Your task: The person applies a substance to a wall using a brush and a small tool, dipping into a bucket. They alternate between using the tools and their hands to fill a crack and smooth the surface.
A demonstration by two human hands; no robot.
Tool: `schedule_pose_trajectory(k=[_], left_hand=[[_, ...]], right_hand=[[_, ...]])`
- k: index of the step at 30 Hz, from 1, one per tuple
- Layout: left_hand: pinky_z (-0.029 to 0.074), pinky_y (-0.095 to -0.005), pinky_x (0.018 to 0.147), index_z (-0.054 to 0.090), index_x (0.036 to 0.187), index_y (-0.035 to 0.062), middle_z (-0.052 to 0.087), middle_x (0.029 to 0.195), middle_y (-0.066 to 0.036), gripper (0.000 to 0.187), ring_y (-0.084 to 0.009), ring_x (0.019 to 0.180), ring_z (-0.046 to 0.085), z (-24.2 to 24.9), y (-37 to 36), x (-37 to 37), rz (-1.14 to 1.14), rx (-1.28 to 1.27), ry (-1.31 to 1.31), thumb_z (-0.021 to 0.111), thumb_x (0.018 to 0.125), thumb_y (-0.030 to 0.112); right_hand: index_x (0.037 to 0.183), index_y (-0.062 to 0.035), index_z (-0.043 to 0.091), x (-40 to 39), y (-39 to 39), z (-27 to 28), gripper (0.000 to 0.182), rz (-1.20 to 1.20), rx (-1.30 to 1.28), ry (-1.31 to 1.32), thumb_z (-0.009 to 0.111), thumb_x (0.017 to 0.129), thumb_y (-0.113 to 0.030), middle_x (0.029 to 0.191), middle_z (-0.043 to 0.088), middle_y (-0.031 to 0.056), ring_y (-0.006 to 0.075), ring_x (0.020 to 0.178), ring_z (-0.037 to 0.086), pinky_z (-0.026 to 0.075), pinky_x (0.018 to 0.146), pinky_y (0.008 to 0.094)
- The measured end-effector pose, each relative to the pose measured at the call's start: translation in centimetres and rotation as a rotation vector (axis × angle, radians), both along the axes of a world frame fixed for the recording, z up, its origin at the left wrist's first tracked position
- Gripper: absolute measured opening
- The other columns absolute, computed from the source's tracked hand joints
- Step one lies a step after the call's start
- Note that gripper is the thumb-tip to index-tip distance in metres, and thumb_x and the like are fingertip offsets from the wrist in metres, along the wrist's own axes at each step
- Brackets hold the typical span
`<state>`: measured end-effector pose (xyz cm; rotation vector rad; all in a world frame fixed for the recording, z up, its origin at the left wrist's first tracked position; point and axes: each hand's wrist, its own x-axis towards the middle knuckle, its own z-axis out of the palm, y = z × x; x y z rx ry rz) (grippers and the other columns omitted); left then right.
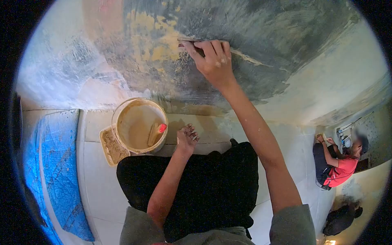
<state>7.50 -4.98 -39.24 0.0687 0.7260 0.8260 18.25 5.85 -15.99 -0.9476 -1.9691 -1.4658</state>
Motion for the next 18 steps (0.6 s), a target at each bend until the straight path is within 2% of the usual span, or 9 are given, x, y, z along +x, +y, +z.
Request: schedule_pose_trajectory(k=[4,7,9,11,13,14,16,18], left_hand=[[0.040,-0.0317,0.067,0.052,0.099,0.0125,0.050,0.086,-0.001,0.023,-0.0157,0.075,0.048,-0.8,-0.3,-0.9,0.015,-0.001,0.027,0.043,0.083,0.026],[0.040,-0.0315,0.067,0.053,0.099,0.0126,0.050,0.087,-0.001,0.023,-0.0160,0.074,0.048,-0.7,-0.4,-0.8,0.056,-0.029,0.052,0.044,0.082,0.026],[0.040,-0.0337,0.069,0.050,0.100,0.0113,0.048,0.088,-0.003,0.024,-0.0178,0.074,0.044,0.2,-0.5,-0.6,0.051,-0.067,0.019,0.043,0.078,0.014],[0.040,-0.0339,0.069,0.050,0.100,0.0111,0.047,0.088,-0.003,0.024,-0.0179,0.074,0.044,0.2,-0.7,-0.4,0.011,-0.084,0.007,0.043,0.077,0.014],[0.039,-0.0340,0.070,0.050,0.100,0.0108,0.047,0.087,-0.003,0.025,-0.0181,0.074,0.044,0.4,-0.7,-0.4,-0.012,-0.081,-0.018,0.043,0.076,0.013],[0.039,-0.0340,0.070,0.050,0.100,0.0105,0.047,0.087,-0.003,0.025,-0.0182,0.075,0.044,0.5,-0.6,-0.5,0.001,-0.072,0.000,0.043,0.076,0.012],[0.039,-0.0341,0.070,0.050,0.099,0.0102,0.046,0.086,-0.003,0.025,-0.0184,0.075,0.044,0.6,-0.5,-0.7,0.007,-0.060,0.023,0.043,0.075,0.012],[0.039,-0.0339,0.069,0.050,0.098,0.0097,0.046,0.086,-0.004,0.026,-0.0187,0.074,0.044,0.5,-0.4,-0.9,0.037,-0.052,0.006,0.044,0.073,0.012]], right_hand=[[0.107,-0.0266,0.066,1.6,-1.7,-1.8,0.042,-0.036,-0.003,0.078,0.067,0.071,-0.005,0.082,0.053,-0.0034,0.0171,0.074,0.049,0.036,0.069,0.0322],[0.108,-0.0288,0.066,4.3,-3.4,-4.3,0.038,-0.181,0.035,0.110,0.065,0.076,-0.010,0.084,0.054,-0.0049,0.0158,0.073,0.048,0.035,0.068,0.0320],[0.108,-0.0317,0.066,4.8,-3.7,-3.7,0.037,-0.251,0.044,0.069,0.065,0.078,-0.010,0.083,0.054,-0.0050,0.0160,0.072,0.047,0.034,0.067,0.0331],[0.109,-0.0336,0.065,4.8,-2.8,-2.4,0.040,-0.296,0.077,0.110,0.063,0.078,-0.008,0.079,0.053,-0.0043,0.0172,0.071,0.047,0.035,0.066,0.0346],[0.108,-0.0311,0.066,4.5,-2.0,-1.1,0.044,-0.087,0.325,0.558,0.066,0.073,-0.004,0.079,0.054,-0.0010,0.0189,0.074,0.049,0.038,0.069,0.0338],[0.108,-0.0311,0.066,3.6,-1.9,-1.7,0.044,-0.086,0.325,0.558,0.066,0.073,-0.004,0.079,0.054,-0.0010,0.0189,0.074,0.049,0.038,0.069,0.0338],[0.110,-0.0270,0.065,0.6,-2.1,-3.2,0.042,-0.158,0.027,0.337,0.067,0.074,-0.005,0.078,0.053,-0.0001,0.0186,0.072,0.048,0.039,0.070,0.0330],[0.111,-0.0259,0.065,0.4,-1.7,-2.9,0.044,-0.124,0.050,0.329,0.067,0.072,-0.005,0.075,0.050,-0.0007,0.0186,0.071,0.049,0.039,0.068,0.0344]])
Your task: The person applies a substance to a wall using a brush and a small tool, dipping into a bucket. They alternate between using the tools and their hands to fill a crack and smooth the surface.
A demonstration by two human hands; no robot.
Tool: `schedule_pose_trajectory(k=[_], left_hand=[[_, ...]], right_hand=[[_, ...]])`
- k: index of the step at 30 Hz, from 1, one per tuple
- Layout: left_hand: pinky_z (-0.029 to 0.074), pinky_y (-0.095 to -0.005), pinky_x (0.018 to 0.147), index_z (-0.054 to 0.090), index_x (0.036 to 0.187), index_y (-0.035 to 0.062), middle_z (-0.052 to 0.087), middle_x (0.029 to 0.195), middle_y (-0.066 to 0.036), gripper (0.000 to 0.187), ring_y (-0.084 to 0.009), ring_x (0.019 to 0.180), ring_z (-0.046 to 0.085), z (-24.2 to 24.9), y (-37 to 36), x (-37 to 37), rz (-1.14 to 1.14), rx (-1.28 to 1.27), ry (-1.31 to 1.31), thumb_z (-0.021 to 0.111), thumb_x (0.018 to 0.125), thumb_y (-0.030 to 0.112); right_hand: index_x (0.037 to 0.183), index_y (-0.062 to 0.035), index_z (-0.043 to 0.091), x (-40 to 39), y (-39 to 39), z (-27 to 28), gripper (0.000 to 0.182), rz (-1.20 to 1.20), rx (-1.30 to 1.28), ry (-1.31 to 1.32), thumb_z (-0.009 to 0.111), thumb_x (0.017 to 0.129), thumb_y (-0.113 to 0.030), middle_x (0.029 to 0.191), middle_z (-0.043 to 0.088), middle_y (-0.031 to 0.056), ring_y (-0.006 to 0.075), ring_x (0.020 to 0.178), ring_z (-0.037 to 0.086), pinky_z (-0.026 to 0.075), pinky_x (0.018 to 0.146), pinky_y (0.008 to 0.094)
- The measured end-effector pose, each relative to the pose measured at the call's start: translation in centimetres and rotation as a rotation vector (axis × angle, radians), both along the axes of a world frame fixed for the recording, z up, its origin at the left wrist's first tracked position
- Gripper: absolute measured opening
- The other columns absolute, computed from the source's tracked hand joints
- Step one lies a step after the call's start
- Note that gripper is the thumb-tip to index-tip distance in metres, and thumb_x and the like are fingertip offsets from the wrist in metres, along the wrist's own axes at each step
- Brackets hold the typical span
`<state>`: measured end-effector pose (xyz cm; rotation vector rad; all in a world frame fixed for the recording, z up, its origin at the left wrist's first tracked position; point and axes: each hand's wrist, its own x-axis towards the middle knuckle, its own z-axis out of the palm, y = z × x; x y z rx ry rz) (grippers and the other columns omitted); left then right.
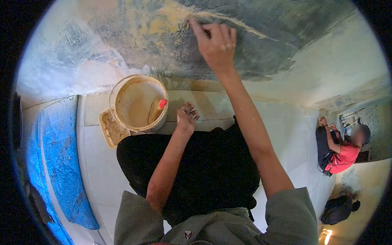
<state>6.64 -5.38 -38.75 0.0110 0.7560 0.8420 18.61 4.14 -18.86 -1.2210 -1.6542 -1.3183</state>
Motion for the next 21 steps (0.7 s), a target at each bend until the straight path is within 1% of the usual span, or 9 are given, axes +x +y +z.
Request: schedule_pose_trajectory(k=[2,4,7,9,11,12,16,19,21], left_hand=[[0.040,-0.0338,0.068,0.050,0.097,0.0097,0.046,0.085,-0.004,0.026,-0.0187,0.073,0.044,-0.1,0.0,-0.2,-0.001,0.000,0.000,0.044,0.072,0.011],[0.040,-0.0337,0.067,0.050,0.096,0.0097,0.046,0.084,-0.004,0.025,-0.0188,0.072,0.044,-0.3,0.1,0.1,-0.002,0.009,-0.010,0.044,0.072,0.011],[0.040,-0.0335,0.066,0.051,0.095,0.0100,0.046,0.083,-0.004,0.025,-0.0186,0.071,0.045,-0.6,0.0,0.3,-0.010,0.000,-0.017,0.044,0.071,0.011],[0.040,-0.0334,0.066,0.052,0.094,0.0104,0.047,0.082,-0.003,0.024,-0.0184,0.071,0.045,-0.8,0.0,0.3,-0.012,-0.002,-0.046,0.044,0.071,0.011],[0.040,-0.0321,0.065,0.052,0.095,0.0124,0.048,0.082,-0.002,0.019,-0.0166,0.070,0.046,-1.0,0.2,0.4,-0.004,0.001,-0.017,0.043,0.079,0.019],[0.040,-0.0309,0.064,0.052,0.095,0.0143,0.049,0.082,0.000,0.018,-0.0147,0.069,0.047,-1.0,0.2,0.4,-0.004,-0.006,0.025,0.042,0.086,0.027],[0.039,-0.0309,0.064,0.052,0.096,0.0142,0.050,0.082,0.000,0.018,-0.0151,0.069,0.047,-1.0,0.2,0.4,-0.032,0.021,0.020,0.043,0.086,0.026],[0.039,-0.0306,0.065,0.052,0.097,0.0134,0.050,0.083,-0.001,0.019,-0.0151,0.070,0.047,-1.1,0.1,0.8,-0.027,0.012,0.010,0.044,0.086,0.026],[0.040,-0.0305,0.065,0.051,0.098,0.0134,0.051,0.084,-0.001,0.020,-0.0147,0.069,0.047,-1.4,0.0,0.7,-0.025,0.025,0.015,0.045,0.086,0.027]], right_hand=[[0.113,-0.0249,0.064,-0.5,0.5,-0.3,0.047,0.043,0.026,-0.019,0.068,0.071,-0.006,0.073,0.048,-0.0013,0.0186,0.071,0.049,0.039,0.066,0.0357],[0.111,-0.0231,0.065,-0.8,1.0,-1.4,0.046,0.033,0.141,0.420,0.070,0.068,-0.008,0.071,0.046,-0.0003,0.0186,0.070,0.050,0.041,0.066,0.0360],[0.108,-0.0207,0.067,-3.0,0.8,-2.5,0.042,0.153,-0.067,0.203,0.071,0.069,-0.009,0.071,0.046,0.0003,0.0184,0.066,0.049,0.040,0.064,0.0348],[0.106,-0.0168,0.068,-2.6,0.1,-1.5,0.036,0.147,0.026,0.148,0.070,0.070,-0.008,0.070,0.045,0.0007,0.0171,0.062,0.047,0.040,0.061,0.0340],[0.105,-0.0157,0.068,-3.2,0.3,-2.0,0.034,0.076,0.082,0.459,0.069,0.072,-0.008,0.070,0.045,0.0008,0.0172,0.059,0.047,0.040,0.060,0.0334],[0.105,-0.0151,0.067,-4.2,0.5,-2.4,0.034,0.088,0.073,0.405,0.068,0.072,-0.007,0.070,0.045,0.0010,0.0176,0.057,0.046,0.040,0.060,0.0335],[0.108,-0.0100,0.065,-3.7,0.2,-1.0,0.036,0.135,0.077,0.662,0.069,0.073,-0.007,0.071,0.044,0.0021,0.0162,0.056,0.045,0.038,0.060,0.0320],[0.111,-0.0092,0.064,-5.8,0.6,-1.3,0.039,0.115,-0.025,0.308,0.069,0.072,-0.008,0.071,0.044,0.0018,0.0159,0.058,0.046,0.038,0.063,0.0325],[0.113,-0.0093,0.062,-5.6,0.7,-1.6,0.043,0.135,-0.075,0.285,0.070,0.071,-0.008,0.072,0.044,0.0019,0.0161,0.061,0.046,0.037,0.065,0.0336]])
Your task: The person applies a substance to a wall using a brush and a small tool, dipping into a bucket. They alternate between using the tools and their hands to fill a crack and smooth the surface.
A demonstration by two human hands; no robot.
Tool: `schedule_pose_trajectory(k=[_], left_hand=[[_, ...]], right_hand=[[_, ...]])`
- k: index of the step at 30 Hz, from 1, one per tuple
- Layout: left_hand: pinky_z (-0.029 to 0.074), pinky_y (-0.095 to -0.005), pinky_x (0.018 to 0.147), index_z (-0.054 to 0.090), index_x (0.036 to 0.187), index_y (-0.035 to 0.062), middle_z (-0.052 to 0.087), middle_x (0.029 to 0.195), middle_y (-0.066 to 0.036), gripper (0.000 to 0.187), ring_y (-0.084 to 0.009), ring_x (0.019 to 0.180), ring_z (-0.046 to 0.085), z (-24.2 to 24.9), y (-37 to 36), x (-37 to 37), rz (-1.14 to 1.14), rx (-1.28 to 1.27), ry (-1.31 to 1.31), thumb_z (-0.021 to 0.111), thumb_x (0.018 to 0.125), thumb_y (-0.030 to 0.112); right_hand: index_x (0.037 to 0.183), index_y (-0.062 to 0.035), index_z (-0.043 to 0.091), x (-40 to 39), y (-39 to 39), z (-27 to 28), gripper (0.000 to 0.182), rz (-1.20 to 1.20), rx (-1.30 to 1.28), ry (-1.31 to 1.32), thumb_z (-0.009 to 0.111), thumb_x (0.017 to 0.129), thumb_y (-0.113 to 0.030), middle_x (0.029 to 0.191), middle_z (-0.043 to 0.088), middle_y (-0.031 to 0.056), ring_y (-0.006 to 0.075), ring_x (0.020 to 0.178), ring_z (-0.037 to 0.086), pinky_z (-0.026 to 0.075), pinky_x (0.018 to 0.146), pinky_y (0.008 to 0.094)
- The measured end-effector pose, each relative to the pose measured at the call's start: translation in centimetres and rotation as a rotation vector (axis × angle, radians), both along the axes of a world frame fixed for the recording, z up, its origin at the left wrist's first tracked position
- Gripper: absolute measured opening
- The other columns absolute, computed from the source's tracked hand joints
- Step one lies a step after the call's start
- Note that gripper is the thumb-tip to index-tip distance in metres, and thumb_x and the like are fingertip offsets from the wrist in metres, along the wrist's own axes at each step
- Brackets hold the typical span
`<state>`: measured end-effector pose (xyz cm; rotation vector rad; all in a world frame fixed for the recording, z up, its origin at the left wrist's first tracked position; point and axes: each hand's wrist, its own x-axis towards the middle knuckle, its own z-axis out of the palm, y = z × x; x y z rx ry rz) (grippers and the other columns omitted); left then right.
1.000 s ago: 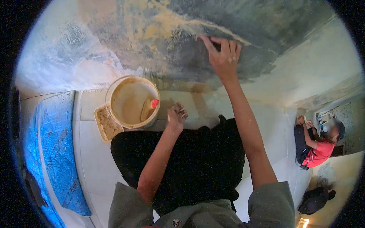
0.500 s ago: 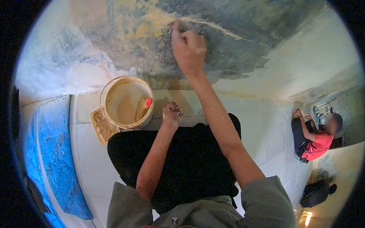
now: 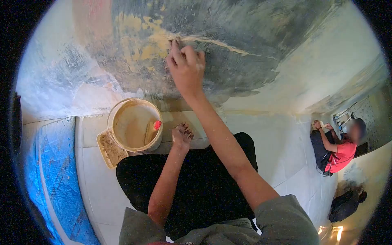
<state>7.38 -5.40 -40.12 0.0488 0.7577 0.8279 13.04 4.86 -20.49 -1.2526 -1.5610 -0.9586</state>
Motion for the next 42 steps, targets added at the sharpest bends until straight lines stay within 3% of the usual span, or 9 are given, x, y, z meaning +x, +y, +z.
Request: schedule_pose_trajectory(k=[3,5,10,13,17,20,36,39,42], left_hand=[[0.040,-0.0308,0.065,0.051,0.098,0.0130,0.050,0.085,-0.001,0.020,-0.0149,0.069,0.047,0.1,-0.1,-0.4,0.009,0.028,-0.024,0.044,0.085,0.026],[0.040,-0.0306,0.064,0.051,0.098,0.0130,0.050,0.085,-0.001,0.020,-0.0151,0.069,0.047,-0.6,0.0,-0.5,0.034,0.024,-0.036,0.043,0.085,0.026],[0.040,-0.0309,0.064,0.050,0.094,0.0095,0.048,0.080,-0.002,0.018,-0.0171,0.067,0.043,1.8,0.0,-0.6,0.011,-0.035,-0.025,0.039,0.079,0.012],[0.040,-0.0314,0.064,0.050,0.093,0.0098,0.047,0.079,-0.002,0.018,-0.0170,0.067,0.042,1.9,0.1,-0.6,0.027,-0.026,-0.019,0.039,0.079,0.012],[0.040,-0.0316,0.066,0.051,0.099,0.0138,0.049,0.085,0.000,0.023,-0.0154,0.072,0.046,0.2,0.1,-0.3,-0.017,0.058,0.004,0.039,0.085,0.027],[0.040,-0.0318,0.066,0.051,0.099,0.0141,0.049,0.086,0.000,0.023,-0.0155,0.073,0.047,0.3,0.5,-0.3,-0.037,0.059,-0.013,0.038,0.085,0.028],[0.040,-0.0307,0.066,0.052,0.097,0.0143,0.049,0.085,0.000,0.021,-0.0159,0.073,0.046,0.2,0.3,0.1,-0.005,0.027,-0.014,0.039,0.086,0.027],[0.040,-0.0302,0.065,0.052,0.097,0.0140,0.050,0.085,0.000,0.020,-0.0154,0.072,0.047,-0.3,0.1,0.3,-0.002,0.041,-0.021,0.041,0.087,0.027],[0.041,-0.0301,0.064,0.052,0.098,0.0136,0.050,0.085,0.000,0.020,-0.0150,0.070,0.048,0.4,0.2,-0.2,0.020,0.036,-0.034,0.042,0.086,0.026]], right_hand=[[0.114,-0.0080,0.062,0.8,-0.2,0.1,0.044,-0.079,0.106,-0.052,0.070,0.071,-0.007,0.071,0.044,0.0022,0.0159,0.061,0.045,0.037,0.064,0.0331],[0.109,-0.0063,0.064,0.5,-0.3,-0.7,0.039,-0.119,0.109,0.232,0.070,0.071,-0.006,0.069,0.044,0.0023,0.0158,0.058,0.044,0.036,0.062,0.0322],[0.107,-0.0062,0.065,1.2,-0.4,0.5,0.034,-0.085,0.180,0.074,0.067,0.073,-0.005,0.069,0.043,0.0024,0.0165,0.056,0.041,0.038,0.058,0.0329],[0.107,-0.0047,0.065,2.0,-0.6,0.3,0.032,-0.066,0.219,0.522,0.066,0.075,-0.003,0.067,0.041,0.0030,0.0165,0.054,0.040,0.038,0.052,0.0325],[0.110,-0.0060,0.064,1.5,-1.4,0.4,0.033,-0.081,0.174,0.117,0.063,0.078,0.000,0.068,0.040,0.0038,0.0158,0.053,0.041,0.038,0.049,0.0295],[0.108,-0.0079,0.066,3.6,-1.1,0.1,0.034,-0.164,0.276,0.522,0.065,0.075,0.001,0.067,0.041,0.0036,0.0122,0.052,0.045,0.042,0.051,0.0254],[0.109,-0.0112,0.067,3.2,-1.0,-0.7,0.035,-0.133,0.227,0.404,0.066,0.076,0.000,0.064,0.043,0.0010,0.0085,0.051,0.042,0.040,0.048,0.0243],[0.107,-0.0122,0.068,-0.2,-0.5,-0.7,0.034,-0.057,0.054,0.073,0.069,0.075,-0.002,0.063,0.044,0.0005,0.0087,0.049,0.043,0.040,0.046,0.0240],[0.101,-0.0146,0.068,1.2,0.8,0.5,0.029,-0.115,0.253,0.249,0.071,0.073,-0.010,0.066,0.046,-0.0010,0.0133,0.050,0.048,0.041,0.044,0.0274]])
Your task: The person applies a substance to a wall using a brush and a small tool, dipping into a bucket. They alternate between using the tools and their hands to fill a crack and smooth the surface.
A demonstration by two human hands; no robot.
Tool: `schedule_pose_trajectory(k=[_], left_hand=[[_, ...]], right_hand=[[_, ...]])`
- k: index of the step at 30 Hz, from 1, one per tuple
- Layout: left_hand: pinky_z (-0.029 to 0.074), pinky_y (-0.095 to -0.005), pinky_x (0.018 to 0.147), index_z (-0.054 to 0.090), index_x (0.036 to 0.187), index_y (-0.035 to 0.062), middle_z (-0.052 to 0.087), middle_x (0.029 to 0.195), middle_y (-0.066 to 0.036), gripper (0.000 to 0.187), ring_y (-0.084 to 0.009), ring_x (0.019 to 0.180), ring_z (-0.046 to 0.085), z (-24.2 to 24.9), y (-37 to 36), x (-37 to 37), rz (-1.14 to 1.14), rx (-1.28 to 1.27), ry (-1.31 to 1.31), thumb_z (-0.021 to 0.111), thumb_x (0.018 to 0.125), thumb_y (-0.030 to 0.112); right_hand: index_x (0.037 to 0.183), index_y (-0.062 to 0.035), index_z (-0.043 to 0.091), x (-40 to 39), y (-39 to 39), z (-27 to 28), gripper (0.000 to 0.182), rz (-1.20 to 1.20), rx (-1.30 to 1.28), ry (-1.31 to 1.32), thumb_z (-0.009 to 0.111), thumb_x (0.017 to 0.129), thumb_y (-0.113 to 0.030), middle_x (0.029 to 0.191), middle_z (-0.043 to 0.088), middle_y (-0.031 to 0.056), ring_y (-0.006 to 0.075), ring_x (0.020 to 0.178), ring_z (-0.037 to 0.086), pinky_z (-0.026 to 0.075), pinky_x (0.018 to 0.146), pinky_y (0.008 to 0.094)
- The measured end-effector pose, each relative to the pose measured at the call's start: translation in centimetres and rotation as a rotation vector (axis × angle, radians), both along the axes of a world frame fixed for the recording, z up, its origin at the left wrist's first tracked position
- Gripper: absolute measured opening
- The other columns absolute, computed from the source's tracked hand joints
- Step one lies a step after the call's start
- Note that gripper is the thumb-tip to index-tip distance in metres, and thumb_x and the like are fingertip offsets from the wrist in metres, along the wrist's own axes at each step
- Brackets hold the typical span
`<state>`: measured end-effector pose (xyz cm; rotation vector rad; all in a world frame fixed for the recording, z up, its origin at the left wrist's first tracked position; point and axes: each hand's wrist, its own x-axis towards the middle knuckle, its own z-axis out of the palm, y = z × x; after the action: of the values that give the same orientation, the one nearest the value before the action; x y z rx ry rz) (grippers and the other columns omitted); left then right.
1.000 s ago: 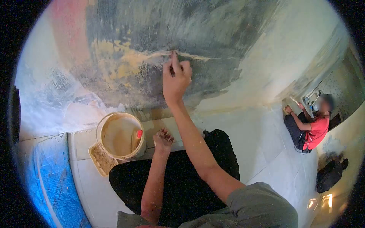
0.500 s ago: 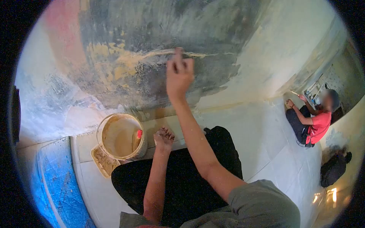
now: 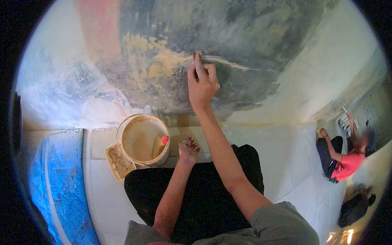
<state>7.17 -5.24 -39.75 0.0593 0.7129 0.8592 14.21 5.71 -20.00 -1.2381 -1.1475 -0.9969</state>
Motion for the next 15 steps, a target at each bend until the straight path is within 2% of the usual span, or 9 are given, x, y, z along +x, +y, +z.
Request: schedule_pose_trajectory(k=[2,4,5,6,8,10,12,15], left_hand=[[0.041,-0.0300,0.064,0.052,0.098,0.0134,0.050,0.086,-0.001,0.019,-0.0150,0.070,0.048,0.2,0.1,0.1,0.006,-0.017,0.002,0.042,0.086,0.025],[0.041,-0.0300,0.064,0.052,0.098,0.0134,0.051,0.086,-0.001,0.019,-0.0149,0.070,0.048,-0.2,0.3,0.1,-0.004,-0.011,-0.011,0.041,0.086,0.024],[0.041,-0.0300,0.064,0.052,0.098,0.0134,0.051,0.086,-0.001,0.019,-0.0149,0.070,0.048,-0.4,0.3,0.0,0.008,-0.016,-0.012,0.041,0.086,0.024],[0.041,-0.0300,0.064,0.052,0.098,0.0131,0.051,0.086,-0.001,0.019,-0.0150,0.070,0.048,0.0,0.2,-0.1,0.002,-0.008,-0.012,0.041,0.086,0.024],[0.041,-0.0301,0.063,0.052,0.098,0.0128,0.051,0.086,-0.001,0.019,-0.0150,0.070,0.048,0.8,0.1,0.2,0.014,-0.010,-0.028,0.041,0.086,0.023],[0.041,-0.0303,0.063,0.052,0.098,0.0120,0.051,0.086,-0.002,0.020,-0.0150,0.070,0.049,1.0,0.1,0.1,0.006,-0.036,0.020,0.041,0.086,0.023],[0.041,-0.0303,0.063,0.053,0.098,0.0118,0.051,0.086,-0.002,0.020,-0.0149,0.070,0.048,0.4,-0.2,0.0,0.002,-0.016,0.016,0.041,0.086,0.023],[0.041,-0.0317,0.063,0.052,0.100,0.0119,0.050,0.084,-0.002,0.021,-0.0160,0.069,0.047,0.2,0.3,0.2,0.019,-0.020,-0.007,0.040,0.086,0.022]], right_hand=[[0.100,-0.0142,0.068,-1.3,0.4,-0.5,0.027,0.018,-0.027,0.003,0.071,0.073,-0.010,0.065,0.044,-0.0010,0.0136,0.049,0.047,0.041,0.044,0.0257],[0.104,-0.0128,0.067,-1.8,0.7,-0.6,0.030,0.037,-0.122,-0.385,0.070,0.074,-0.007,0.064,0.043,0.0001,0.0129,0.047,0.045,0.039,0.042,0.0250],[0.102,-0.0122,0.067,-0.6,0.1,0.1,0.029,0.043,-0.129,-0.488,0.069,0.074,-0.008,0.063,0.042,0.0003,0.0122,0.047,0.044,0.038,0.041,0.0249],[0.102,-0.0122,0.067,-0.4,0.1,-0.1,0.029,0.058,-0.131,-0.496,0.069,0.074,-0.008,0.063,0.042,0.0003,0.0122,0.047,0.044,0.038,0.041,0.0249],[0.099,-0.0141,0.067,-0.3,0.1,-0.7,0.026,-0.012,-0.066,-0.179,0.070,0.073,-0.012,0.064,0.042,-0.0007,0.0121,0.047,0.045,0.040,0.042,0.0257],[0.098,-0.0142,0.068,-1.8,0.0,-0.7,0.026,-0.064,-0.118,-0.262,0.069,0.072,-0.011,0.064,0.042,-0.0008,0.0118,0.048,0.045,0.039,0.042,0.0259],[0.099,-0.0132,0.068,-1.6,0.3,-0.2,0.026,0.067,-0.115,-0.406,0.068,0.073,-0.009,0.064,0.042,-0.0008,0.0116,0.048,0.045,0.038,0.040,0.0265],[0.099,-0.0114,0.068,-1.5,-0.1,-0.3,0.026,0.019,-0.125,-0.360,0.069,0.073,-0.008,0.064,0.041,-0.0007,0.0105,0.048,0.045,0.039,0.040,0.0261]])
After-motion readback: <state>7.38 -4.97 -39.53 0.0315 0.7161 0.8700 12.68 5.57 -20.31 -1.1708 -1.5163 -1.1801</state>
